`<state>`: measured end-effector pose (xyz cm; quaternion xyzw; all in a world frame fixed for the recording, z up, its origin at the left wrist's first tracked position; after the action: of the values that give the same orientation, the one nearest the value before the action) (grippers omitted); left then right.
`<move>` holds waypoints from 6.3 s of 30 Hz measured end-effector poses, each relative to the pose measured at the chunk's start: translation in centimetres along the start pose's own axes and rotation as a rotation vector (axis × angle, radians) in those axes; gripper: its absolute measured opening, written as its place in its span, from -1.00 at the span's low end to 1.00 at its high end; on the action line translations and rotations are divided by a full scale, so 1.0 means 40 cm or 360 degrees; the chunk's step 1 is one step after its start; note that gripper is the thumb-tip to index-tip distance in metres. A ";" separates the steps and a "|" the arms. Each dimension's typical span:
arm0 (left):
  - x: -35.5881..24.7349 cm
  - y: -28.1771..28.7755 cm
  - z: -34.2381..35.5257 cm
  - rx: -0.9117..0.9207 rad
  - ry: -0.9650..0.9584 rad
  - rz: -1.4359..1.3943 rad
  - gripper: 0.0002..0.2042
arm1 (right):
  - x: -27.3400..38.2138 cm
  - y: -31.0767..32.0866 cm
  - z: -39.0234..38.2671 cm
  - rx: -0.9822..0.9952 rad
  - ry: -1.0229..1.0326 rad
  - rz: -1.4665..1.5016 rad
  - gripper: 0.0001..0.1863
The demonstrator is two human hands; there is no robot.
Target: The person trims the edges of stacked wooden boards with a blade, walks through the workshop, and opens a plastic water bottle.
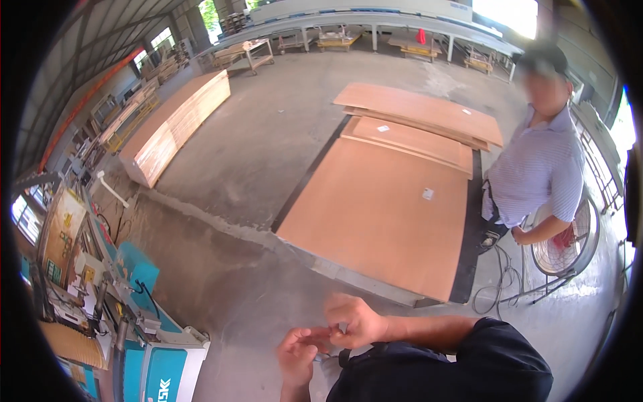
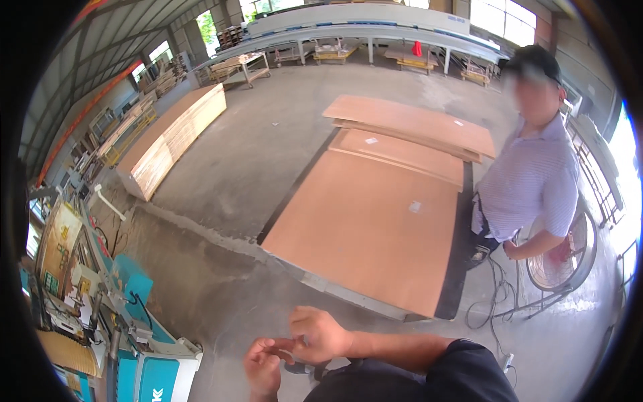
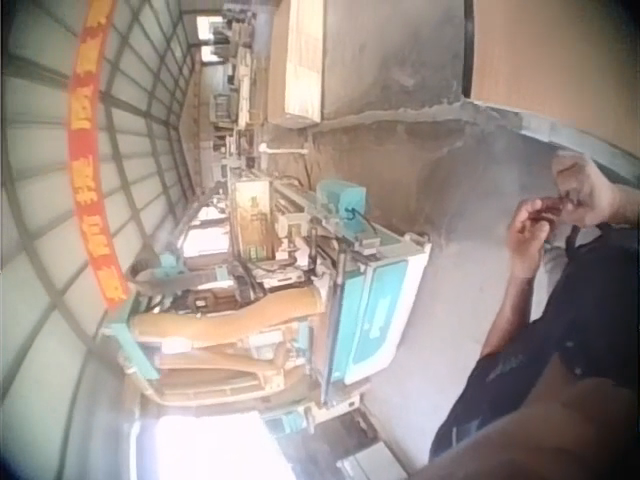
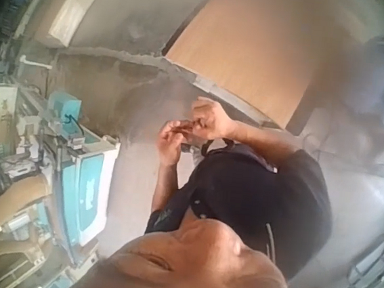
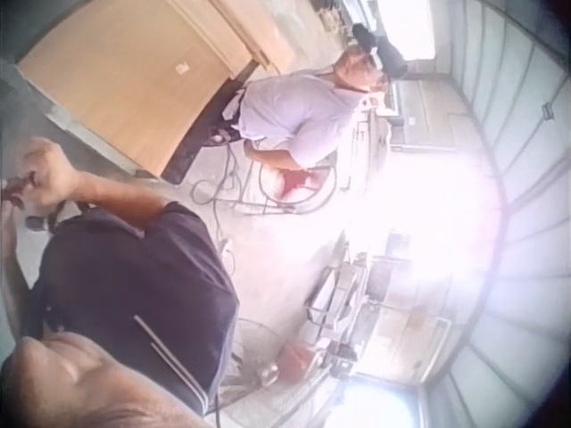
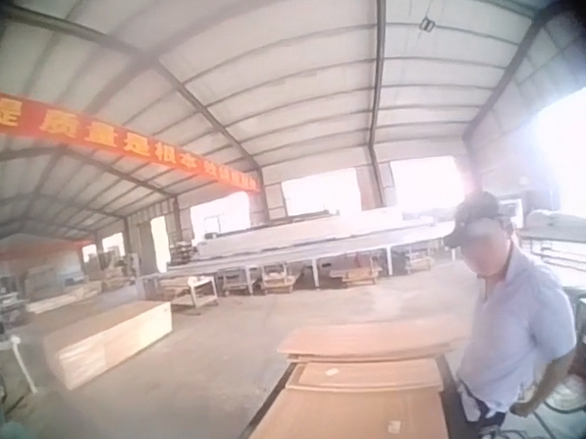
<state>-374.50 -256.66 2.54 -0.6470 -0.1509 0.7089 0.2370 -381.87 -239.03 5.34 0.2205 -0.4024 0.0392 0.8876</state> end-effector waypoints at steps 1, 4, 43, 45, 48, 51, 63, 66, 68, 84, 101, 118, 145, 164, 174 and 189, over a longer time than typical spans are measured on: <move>0.039 -0.044 -0.012 -0.0039 0.0109 -0.0025 -0.70 | -0.005 0.043 -0.046 -0.0008 -0.0058 0.0061 -0.91; 0.112 -0.155 -0.064 -0.0085 0.0294 0.0016 -0.69 | -0.010 0.128 -0.169 -0.0064 -0.0156 0.0145 -0.92; 0.229 -0.496 -0.161 -0.0518 0.0334 0.0641 -0.94 | 0.001 0.298 -0.486 0.0590 -0.0420 0.0269 -0.92; 0.233 -0.497 -0.165 -0.0504 0.0366 0.0689 -0.95 | -0.002 0.301 -0.489 0.0528 -0.0279 0.0219 -0.94; 0.244 -0.497 -0.166 -0.0487 0.0355 0.0703 -0.96 | -0.009 0.302 -0.494 0.0493 -0.0221 0.0205 -0.94; 0.256 -0.497 -0.165 -0.0505 0.0361 0.0655 -0.96 | -0.014 0.302 -0.497 0.0479 -0.0245 0.0258 -0.96; 0.294 -0.464 -0.140 -0.0334 0.0416 0.0500 -0.89 | -0.010 0.356 -0.478 0.0540 -0.0290 0.0070 -0.94; 0.298 -0.462 -0.135 -0.0191 0.0296 0.0534 -0.86 | -0.005 0.365 -0.473 0.0352 -0.0179 0.0010 -0.98; 0.296 -0.460 -0.136 -0.0165 0.0402 0.0440 -0.84 | -0.005 0.365 -0.475 0.0356 -0.0204 0.0024 -0.99; 0.324 -0.450 -0.165 -0.0379 0.0267 0.0120 -0.80 | 0.008 0.394 -0.463 0.0248 -0.0086 0.0270 -0.92; 0.212 -0.546 -0.090 0.0137 -0.0235 0.0184 -0.59 | 0.025 0.424 -0.355 -0.0167 0.0240 0.0174 -0.84; -0.074 -0.542 0.007 0.0676 -0.0938 0.3016 -0.72 | 0.058 0.431 -0.174 -0.0015 0.0096 0.0339 -0.90; 0.069 -0.550 -0.050 -0.0216 -0.0635 0.1552 -0.67 | 0.104 0.390 -0.197 0.0173 0.0200 -0.0038 -0.77; 0.154 -0.599 -0.053 0.0144 -0.0369 0.1829 -0.60 | 0.070 0.433 -0.308 0.0246 0.0134 -0.0252 -0.80; 0.172 -0.621 -0.086 0.0124 -0.0074 0.1776 -0.53 | 0.070 0.424 -0.366 0.0282 0.0145 -0.0240 -0.92; 0.204 -0.605 -0.128 0.0020 -0.0017 0.2115 -0.42 | 0.074 0.379 -0.411 0.0404 0.0136 -0.0265 -0.86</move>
<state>-366.47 -232.42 7.61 -0.5975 0.2830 0.7083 -0.2474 -372.18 -218.77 3.45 0.3617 -0.3363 0.0255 0.8691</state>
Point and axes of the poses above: each hand's wrist, its own z-axis towards the middle knuckle, its own y-axis out of the back of the hand, x = y × z, the point moved 1 cm from there along z, towards the middle knuckle, and after that the axes turned 7 degrees about -z, right-handed, at the moved point
